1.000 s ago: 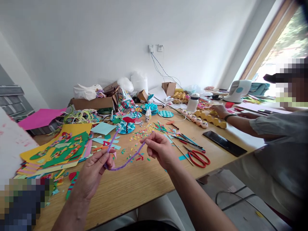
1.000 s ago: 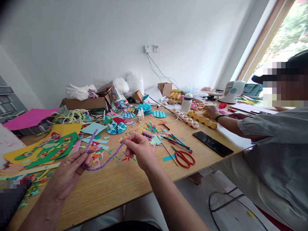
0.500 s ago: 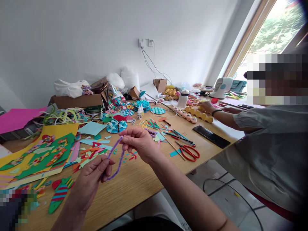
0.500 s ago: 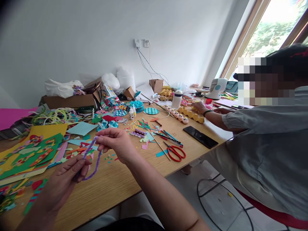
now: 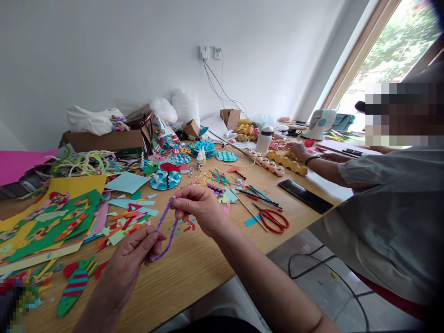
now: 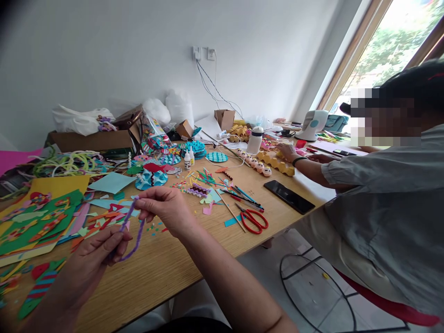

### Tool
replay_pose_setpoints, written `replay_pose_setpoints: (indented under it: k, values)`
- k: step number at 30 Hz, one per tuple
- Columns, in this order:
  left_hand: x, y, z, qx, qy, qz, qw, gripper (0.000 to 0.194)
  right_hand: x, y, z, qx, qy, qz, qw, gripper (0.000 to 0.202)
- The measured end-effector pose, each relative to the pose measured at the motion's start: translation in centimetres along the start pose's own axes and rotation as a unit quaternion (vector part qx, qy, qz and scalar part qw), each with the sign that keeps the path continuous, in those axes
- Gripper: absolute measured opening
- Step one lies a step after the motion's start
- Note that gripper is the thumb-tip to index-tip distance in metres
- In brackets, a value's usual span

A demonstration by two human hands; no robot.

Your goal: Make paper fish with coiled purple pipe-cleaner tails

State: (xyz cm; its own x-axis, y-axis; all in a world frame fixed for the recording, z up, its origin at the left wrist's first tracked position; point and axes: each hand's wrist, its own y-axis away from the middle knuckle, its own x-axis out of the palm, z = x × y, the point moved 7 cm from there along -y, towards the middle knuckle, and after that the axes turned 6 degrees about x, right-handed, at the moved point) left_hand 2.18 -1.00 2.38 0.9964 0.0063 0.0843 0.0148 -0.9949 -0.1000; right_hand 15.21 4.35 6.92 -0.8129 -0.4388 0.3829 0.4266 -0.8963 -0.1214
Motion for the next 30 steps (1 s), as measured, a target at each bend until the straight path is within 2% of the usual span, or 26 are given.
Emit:
replay_pose_setpoints:
  k: [9,13,20,23,27,30]
  values:
    - [-1.4,0.1,0.9,-0.014,-0.030,-0.007,0.999,0.033,0.6,-0.6,-0.5,-0.004,0.024,0.004,1.000,0.025]
    - [-1.4,-0.2,1.0,-0.007,-0.034,0.000,0.999,0.032,0.7,-0.7,-0.4,-0.007,0.044,0.013,0.999,0.026]
    - [-1.1,-0.3,1.1,-0.014,-0.050,0.017,0.999,0.035,0.3,-0.6,-0.3,-0.019,0.082,0.006,0.996,0.016]
    - [-1.1,-0.4,1.0,-0.013,-0.054,0.015,0.998,0.035,0.0,-0.5,-0.1,-0.047,0.141,-0.014,0.989,0.011]
    - [-1.6,-0.4,0.8,0.018,-0.059,-0.001,0.998,0.030,-0.2,-0.2,0.8,-0.108,0.253,-0.065,0.959,0.009]
    - [-2.5,-0.3,1.3,0.025,-0.036,-0.023,0.999,0.024,-0.6,-0.2,1.4,-0.125,0.230,-0.089,0.961,0.009]
